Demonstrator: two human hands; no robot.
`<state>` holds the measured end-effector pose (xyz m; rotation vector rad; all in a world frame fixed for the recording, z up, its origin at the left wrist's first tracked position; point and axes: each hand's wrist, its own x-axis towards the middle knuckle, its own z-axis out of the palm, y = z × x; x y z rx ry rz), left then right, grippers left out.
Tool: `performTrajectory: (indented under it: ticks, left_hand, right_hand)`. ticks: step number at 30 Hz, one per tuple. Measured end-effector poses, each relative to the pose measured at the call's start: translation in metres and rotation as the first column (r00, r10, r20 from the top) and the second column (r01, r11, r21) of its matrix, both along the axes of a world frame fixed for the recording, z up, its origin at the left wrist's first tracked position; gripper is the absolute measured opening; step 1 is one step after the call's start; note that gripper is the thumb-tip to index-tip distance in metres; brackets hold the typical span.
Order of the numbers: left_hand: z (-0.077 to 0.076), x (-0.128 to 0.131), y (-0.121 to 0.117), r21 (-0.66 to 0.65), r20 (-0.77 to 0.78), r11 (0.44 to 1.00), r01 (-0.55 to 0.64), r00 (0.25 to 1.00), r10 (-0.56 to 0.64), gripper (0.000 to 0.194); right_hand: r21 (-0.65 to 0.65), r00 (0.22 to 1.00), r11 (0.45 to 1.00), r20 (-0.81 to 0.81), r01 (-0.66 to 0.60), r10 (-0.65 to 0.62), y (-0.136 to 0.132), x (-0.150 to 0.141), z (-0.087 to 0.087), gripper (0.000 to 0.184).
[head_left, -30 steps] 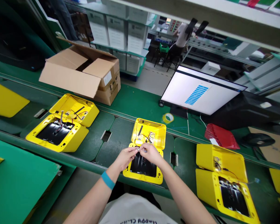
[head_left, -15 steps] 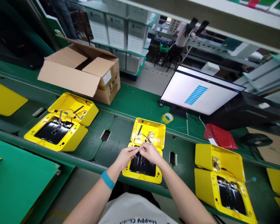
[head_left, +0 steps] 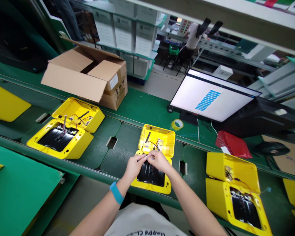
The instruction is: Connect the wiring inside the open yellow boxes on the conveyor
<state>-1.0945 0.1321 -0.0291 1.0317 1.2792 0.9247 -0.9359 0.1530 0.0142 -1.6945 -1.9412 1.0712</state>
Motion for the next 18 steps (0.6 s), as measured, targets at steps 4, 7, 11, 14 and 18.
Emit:
performTrajectory:
  ticks: [4,7,11,14,18]
  left_hand:
    - [0.002,0.005,-0.004,0.116,-0.134,0.993,0.004,0.991,0.012,0.023]
    - [0.002,0.008,-0.006,0.16,-0.204,0.987,0.014,0.979,0.02,0.023]
    - [0.003,0.01,-0.006,0.197,-0.257,0.98,0.032,0.966,0.02,0.023]
    - [0.004,0.011,-0.006,0.214,-0.268,0.976,0.04,0.963,0.019,0.024]
    - [0.006,0.01,-0.005,0.222,-0.266,0.974,0.056,0.964,0.005,0.024]
  right_hand:
    - [-0.053,0.999,0.998,-0.038,0.027,-0.029,0.001,0.003,-0.005,0.009]
    - [-0.083,0.997,0.996,-0.07,0.038,-0.044,0.001,0.005,-0.009,0.009]
    - [-0.105,0.993,0.994,-0.105,0.044,-0.055,0.003,0.006,-0.013,0.009]
    - [-0.119,0.99,0.992,-0.128,0.049,-0.064,0.004,0.006,-0.014,0.01]
    - [-0.147,0.986,0.988,-0.151,0.051,-0.073,0.005,0.004,-0.01,0.01]
